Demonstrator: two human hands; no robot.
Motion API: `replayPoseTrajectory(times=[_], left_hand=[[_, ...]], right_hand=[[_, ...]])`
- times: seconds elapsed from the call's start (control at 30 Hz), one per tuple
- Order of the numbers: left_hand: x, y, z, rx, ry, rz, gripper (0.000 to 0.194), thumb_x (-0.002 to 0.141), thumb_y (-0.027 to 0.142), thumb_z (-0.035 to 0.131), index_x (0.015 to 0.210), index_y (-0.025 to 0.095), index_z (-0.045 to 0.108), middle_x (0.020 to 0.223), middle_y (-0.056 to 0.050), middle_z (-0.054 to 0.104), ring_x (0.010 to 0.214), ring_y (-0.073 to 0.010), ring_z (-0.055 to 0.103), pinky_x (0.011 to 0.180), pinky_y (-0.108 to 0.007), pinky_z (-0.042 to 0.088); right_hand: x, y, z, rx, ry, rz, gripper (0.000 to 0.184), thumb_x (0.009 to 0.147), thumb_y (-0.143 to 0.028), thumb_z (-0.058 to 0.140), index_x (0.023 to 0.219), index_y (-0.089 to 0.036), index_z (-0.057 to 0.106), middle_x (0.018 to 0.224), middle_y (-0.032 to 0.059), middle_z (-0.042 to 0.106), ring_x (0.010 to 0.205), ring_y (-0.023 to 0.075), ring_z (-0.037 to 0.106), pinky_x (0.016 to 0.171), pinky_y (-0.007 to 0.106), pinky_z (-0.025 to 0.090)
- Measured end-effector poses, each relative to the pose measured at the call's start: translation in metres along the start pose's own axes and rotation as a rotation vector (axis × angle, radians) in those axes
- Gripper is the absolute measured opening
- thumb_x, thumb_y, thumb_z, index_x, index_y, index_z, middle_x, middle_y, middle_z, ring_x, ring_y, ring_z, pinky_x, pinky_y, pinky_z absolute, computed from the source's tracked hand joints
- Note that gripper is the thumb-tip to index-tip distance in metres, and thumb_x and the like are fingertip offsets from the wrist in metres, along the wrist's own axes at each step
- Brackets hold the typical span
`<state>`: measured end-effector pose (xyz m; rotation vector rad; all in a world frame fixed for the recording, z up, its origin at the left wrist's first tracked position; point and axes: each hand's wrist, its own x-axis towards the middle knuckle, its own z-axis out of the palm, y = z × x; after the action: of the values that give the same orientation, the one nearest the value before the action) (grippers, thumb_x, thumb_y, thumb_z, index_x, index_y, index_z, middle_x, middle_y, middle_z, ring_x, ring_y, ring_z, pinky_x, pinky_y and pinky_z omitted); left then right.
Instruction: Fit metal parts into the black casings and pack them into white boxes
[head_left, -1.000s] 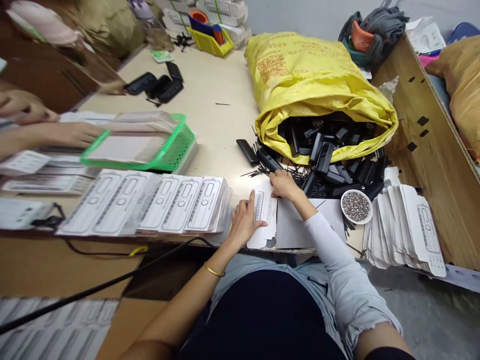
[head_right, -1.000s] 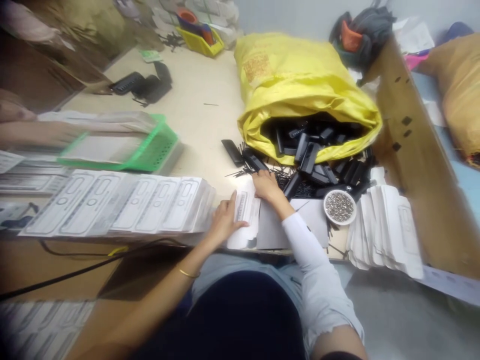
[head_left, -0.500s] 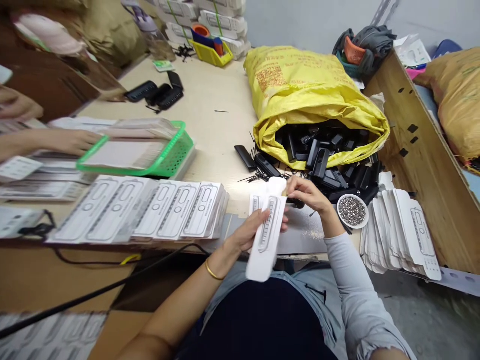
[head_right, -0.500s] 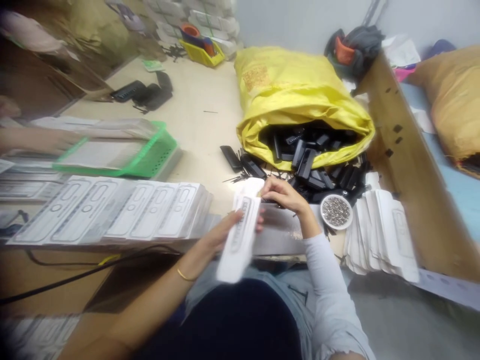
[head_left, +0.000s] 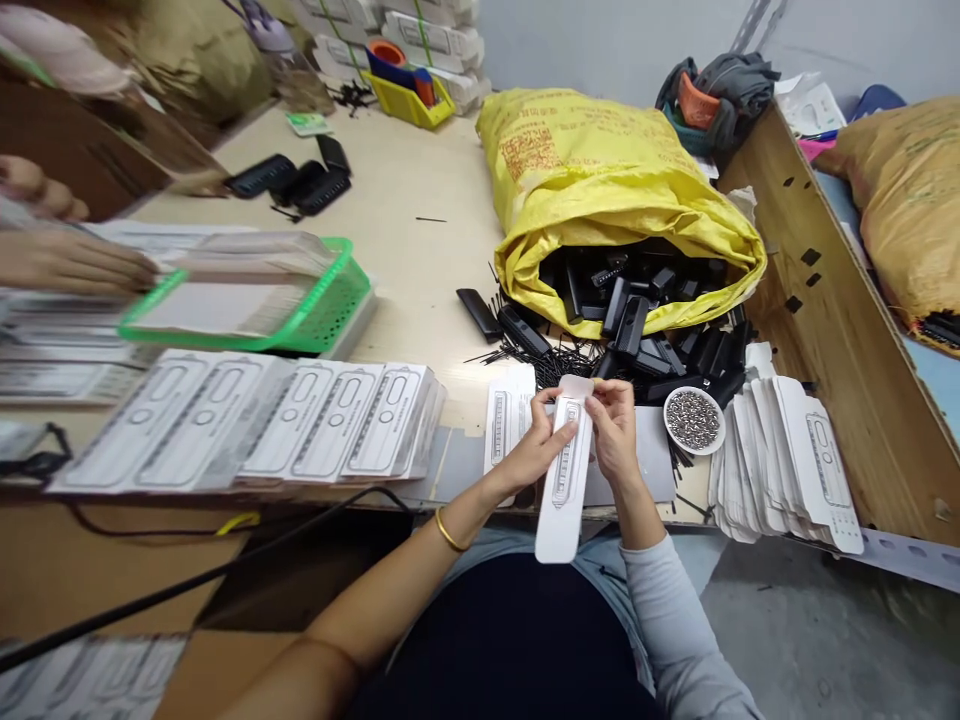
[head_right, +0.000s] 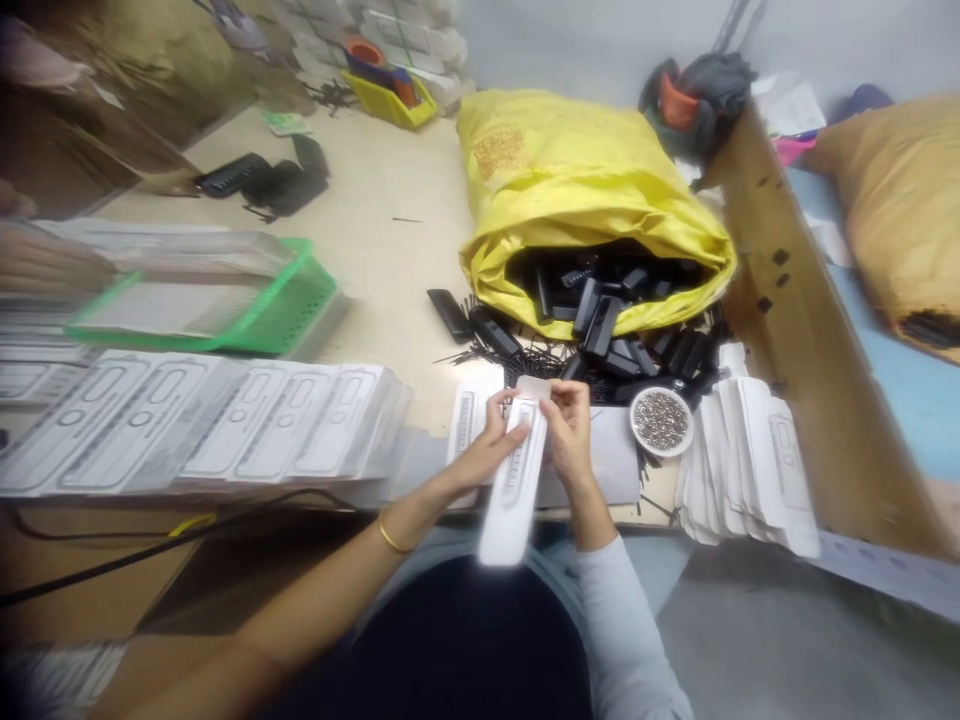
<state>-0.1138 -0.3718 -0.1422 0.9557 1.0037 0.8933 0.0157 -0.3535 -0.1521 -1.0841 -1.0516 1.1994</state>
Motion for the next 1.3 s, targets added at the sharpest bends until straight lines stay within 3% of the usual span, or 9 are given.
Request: replayPoseTrajectory(times=[0.1, 0.2, 0.6, 0.7, 0.8, 0.9, 1.07, 1.2, 1.3], left_hand=[[0.0, -0.003, 0.002, -0.051, -0.031, -0.042, 0.084, 0.086, 0.045, 0.055, 0.141, 0.025, -0.004, 0.122, -0.014, 0.057, 0.087, -0.0197, 0.066, 0.08, -0.041, 0.053], [-0.004, -0.002, 0.004, 0.085, -0.032, 0.047, 0.083, 0.087, 0.04, 0.057, 0.145, 0.02, 0.001, 0.121, -0.015, 0.059, 0.106, -0.0216, 0.06, 0.096, -0.042, 0.044], [0.004, -0.002, -0.006, 0.055, 0.012, -0.019, 0.09, 0.089, 0.043, 0.051, 0.149, 0.018, -0.012, 0.095, -0.007, 0.067, 0.083, -0.0175, 0.065, 0.082, -0.035, 0.049], [0.002, -0.001, -0.012, 0.162, -0.026, 0.081, 0.078, 0.092, 0.044, 0.043, 0.15, 0.02, -0.002, 0.104, -0.012, 0.066, 0.09, -0.0207, 0.066, 0.086, -0.041, 0.05], [-0.005, -0.001, -0.014, 0.444, -0.158, 0.448, 0.07, 0.079, 0.039, 0.063, 0.14, 0.021, 0.035, 0.132, -0.018, 0.051, 0.125, -0.0291, 0.049, 0.107, -0.051, 0.033], [-0.01, 0.003, -0.019, 0.567, -0.106, 0.689, 0.057, 0.069, 0.041, 0.071, 0.118, 0.018, 0.053, 0.126, -0.017, 0.055, 0.127, -0.0314, 0.046, 0.11, -0.052, 0.03], [-0.005, 0.017, -0.042, 0.736, 0.485, 0.238, 0.064, 0.073, 0.042, 0.064, 0.127, 0.013, 0.044, 0.104, -0.013, 0.064, 0.094, -0.0258, 0.063, 0.082, -0.04, 0.051], [0.001, 0.012, -0.046, 0.921, 0.39, 0.194, 0.074, 0.073, 0.034, 0.062, 0.139, 0.018, 0.032, 0.126, -0.013, 0.055, 0.113, -0.0279, 0.057, 0.093, -0.041, 0.047], [-0.001, 0.007, -0.043, 1.019, 0.324, 0.18, 0.071, 0.074, 0.031, 0.061, 0.139, 0.018, 0.037, 0.128, -0.014, 0.053, 0.117, -0.0299, 0.053, 0.097, -0.044, 0.044]], right_hand=[[0.003, 0.001, -0.004, 0.088, -0.022, 0.063, 0.018, 0.082, -0.035, 0.061, 0.091, -0.022, 0.053, 0.084, -0.0011, 0.056, 0.079, 0.0122, 0.056, 0.078, 0.028, 0.049], [0.008, 0.001, -0.007, 0.092, -0.025, 0.148, 0.019, 0.079, -0.036, 0.064, 0.081, -0.02, 0.054, 0.083, -0.0015, 0.057, 0.076, 0.0113, 0.055, 0.075, 0.025, 0.048], [-0.029, 0.006, -0.002, 0.074, 0.058, 0.202, 0.027, 0.082, -0.039, 0.062, 0.101, -0.019, 0.063, 0.122, 0.0091, 0.063, 0.113, 0.0202, 0.058, 0.099, 0.037, 0.045], [-0.029, 0.009, -0.007, 0.103, 0.17, 0.239, 0.033, 0.081, -0.04, 0.062, 0.108, -0.02, 0.059, 0.112, 0.0074, 0.065, 0.095, 0.0177, 0.063, 0.086, 0.034, 0.051], [-0.022, 0.011, -0.011, 0.076, 0.308, 0.232, 0.028, 0.083, -0.042, 0.057, 0.099, -0.019, 0.057, 0.091, 0.0038, 0.066, 0.076, 0.015, 0.062, 0.074, 0.032, 0.053], [-0.016, 0.005, -0.014, -0.203, 0.08, 0.123, 0.021, 0.088, -0.034, 0.048, 0.093, -0.019, 0.06, 0.09, 0.0057, 0.066, 0.083, 0.018, 0.061, 0.078, 0.035, 0.052], [0.022, -0.004, -0.036, -1.009, -0.172, -0.273, 0.049, 0.08, 0.0, 0.038, 0.117, -0.023, 0.06, 0.136, 0.0103, 0.051, 0.131, 0.0248, 0.038, 0.109, 0.052, 0.03], [0.064, 0.003, -0.053, -1.21, -0.526, -0.358, 0.046, 0.078, -0.002, 0.047, 0.115, -0.025, 0.06, 0.134, 0.008, 0.054, 0.133, 0.0252, 0.039, 0.113, 0.055, 0.022], [0.076, -0.002, -0.057, -0.985, -0.395, -0.343, 0.045, 0.075, -0.015, 0.058, 0.119, -0.021, 0.055, 0.124, 0.0109, 0.059, 0.121, 0.0262, 0.05, 0.107, 0.05, 0.035]])
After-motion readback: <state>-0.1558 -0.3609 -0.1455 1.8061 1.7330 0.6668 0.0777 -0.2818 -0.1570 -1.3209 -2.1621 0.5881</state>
